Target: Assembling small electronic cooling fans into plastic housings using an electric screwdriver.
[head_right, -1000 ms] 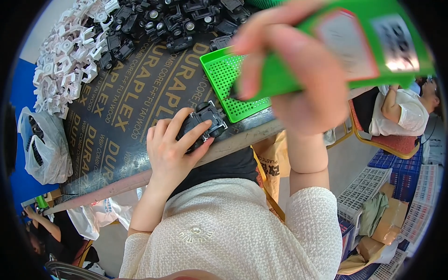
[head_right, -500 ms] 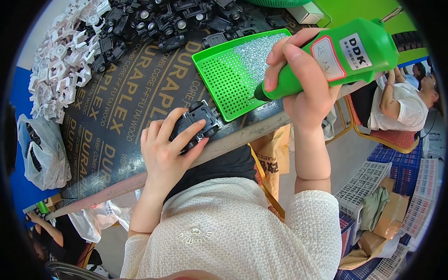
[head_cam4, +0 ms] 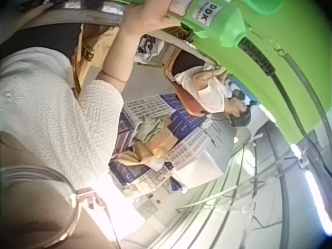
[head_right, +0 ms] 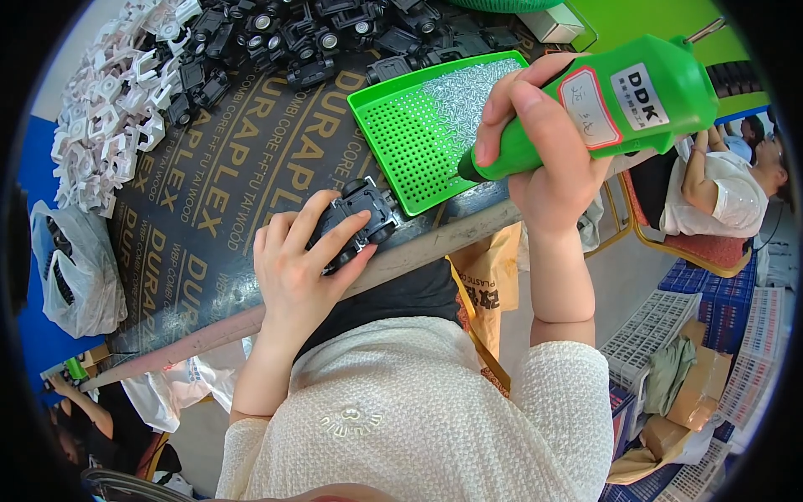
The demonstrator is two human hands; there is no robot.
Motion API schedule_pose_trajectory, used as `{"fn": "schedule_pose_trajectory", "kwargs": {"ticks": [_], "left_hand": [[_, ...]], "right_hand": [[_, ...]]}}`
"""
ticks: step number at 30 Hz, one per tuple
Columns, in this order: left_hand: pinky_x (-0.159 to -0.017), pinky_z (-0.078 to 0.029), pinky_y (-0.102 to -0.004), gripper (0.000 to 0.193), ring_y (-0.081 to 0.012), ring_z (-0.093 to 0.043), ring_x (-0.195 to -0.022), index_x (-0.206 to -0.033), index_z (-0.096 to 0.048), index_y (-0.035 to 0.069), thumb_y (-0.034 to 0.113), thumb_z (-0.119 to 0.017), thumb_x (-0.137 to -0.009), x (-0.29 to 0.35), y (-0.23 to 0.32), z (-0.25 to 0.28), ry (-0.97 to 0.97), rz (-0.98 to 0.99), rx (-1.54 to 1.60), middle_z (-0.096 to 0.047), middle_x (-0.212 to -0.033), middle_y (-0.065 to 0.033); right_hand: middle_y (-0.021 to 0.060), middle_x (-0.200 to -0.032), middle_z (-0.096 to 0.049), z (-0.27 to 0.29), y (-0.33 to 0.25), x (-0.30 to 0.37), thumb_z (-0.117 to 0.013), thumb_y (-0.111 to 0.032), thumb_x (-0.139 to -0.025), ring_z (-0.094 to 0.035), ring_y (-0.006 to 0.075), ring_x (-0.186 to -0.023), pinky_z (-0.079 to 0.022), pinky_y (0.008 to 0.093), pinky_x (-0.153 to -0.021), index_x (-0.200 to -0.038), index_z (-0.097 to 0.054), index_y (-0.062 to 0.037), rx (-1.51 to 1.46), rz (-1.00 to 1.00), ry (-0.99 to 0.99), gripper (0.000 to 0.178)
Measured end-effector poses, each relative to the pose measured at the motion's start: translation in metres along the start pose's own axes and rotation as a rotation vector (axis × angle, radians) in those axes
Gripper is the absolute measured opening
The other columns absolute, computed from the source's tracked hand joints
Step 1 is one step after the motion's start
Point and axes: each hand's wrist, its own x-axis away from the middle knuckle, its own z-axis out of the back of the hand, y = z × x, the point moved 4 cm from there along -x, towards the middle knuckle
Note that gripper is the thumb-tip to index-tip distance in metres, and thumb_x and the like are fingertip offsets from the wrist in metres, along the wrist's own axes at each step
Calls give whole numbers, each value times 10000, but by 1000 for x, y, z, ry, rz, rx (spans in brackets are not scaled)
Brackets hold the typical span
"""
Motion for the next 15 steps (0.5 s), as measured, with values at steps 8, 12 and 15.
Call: {"fn": "schedule_pose_trajectory", "kwargs": {"ticks": [8,12,15], "left_hand": [[-718,-363,-324,330,-170,-516,-850,-1009,-698,264,281,-774,-688,1,0,-1,12,-20,18,-566,-1148,19],[-721,-381,-320,330,-178,-521,-835,-993,-712,260,273,-785,-672,0,0,0,13,-3,24,-577,-1145,18],[-723,-395,-314,328,-185,-527,-823,-987,-723,267,281,-787,-666,-1,0,1,16,6,21,-589,-1143,19]], "right_hand": [[248,-811,-602,-8,-27,-5,-458,-86,-872,-528,216,-454,-447,317,-444,-996,-478,52,-7,131,-16,187],[229,-928,-566,-42,-29,-5,-356,-159,-918,-505,205,-493,-449,364,-494,-1122,-447,-9,-128,165,-317,269],[230,-904,-566,-69,-12,-3,-382,-130,-909,-509,199,-478,-468,352,-492,-1107,-442,-4,-196,56,-319,243]]}}
